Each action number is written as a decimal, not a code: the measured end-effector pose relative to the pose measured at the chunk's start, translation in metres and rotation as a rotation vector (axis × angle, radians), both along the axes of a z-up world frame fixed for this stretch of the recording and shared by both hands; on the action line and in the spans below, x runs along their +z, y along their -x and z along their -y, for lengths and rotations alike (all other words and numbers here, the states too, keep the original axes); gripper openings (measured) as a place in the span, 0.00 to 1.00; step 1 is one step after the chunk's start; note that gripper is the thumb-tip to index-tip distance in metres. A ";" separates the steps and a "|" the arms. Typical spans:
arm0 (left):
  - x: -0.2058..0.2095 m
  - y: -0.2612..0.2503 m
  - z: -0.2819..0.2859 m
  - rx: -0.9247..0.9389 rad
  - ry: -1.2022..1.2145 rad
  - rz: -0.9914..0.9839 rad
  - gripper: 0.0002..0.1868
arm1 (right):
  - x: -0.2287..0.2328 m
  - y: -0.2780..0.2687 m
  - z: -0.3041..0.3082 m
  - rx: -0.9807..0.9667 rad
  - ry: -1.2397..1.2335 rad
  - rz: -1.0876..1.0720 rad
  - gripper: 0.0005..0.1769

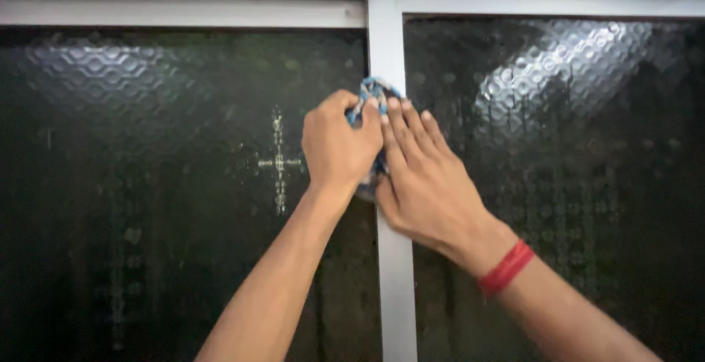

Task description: The person sprays a cleaning solution onto a sliding window and its frame, then wipes the surfaces with a cloth. They clean the glass, the top, side, and bottom frames, and the track area.

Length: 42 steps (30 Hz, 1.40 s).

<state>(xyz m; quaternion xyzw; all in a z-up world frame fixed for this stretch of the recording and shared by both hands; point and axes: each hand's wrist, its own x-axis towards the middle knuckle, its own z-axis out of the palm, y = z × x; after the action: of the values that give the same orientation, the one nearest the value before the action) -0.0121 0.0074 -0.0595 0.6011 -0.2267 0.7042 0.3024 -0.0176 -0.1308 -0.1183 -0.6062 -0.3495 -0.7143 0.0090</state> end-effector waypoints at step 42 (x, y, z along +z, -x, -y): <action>-0.010 -0.023 0.036 0.407 0.003 0.063 0.20 | 0.002 0.001 0.012 0.224 -0.003 -0.311 0.44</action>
<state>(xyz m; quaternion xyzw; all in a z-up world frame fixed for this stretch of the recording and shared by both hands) 0.0113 -0.0290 -0.0694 0.6117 -0.1091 0.7696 0.1474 -0.0191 -0.1432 -0.1159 -0.6667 -0.4082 -0.6069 0.1433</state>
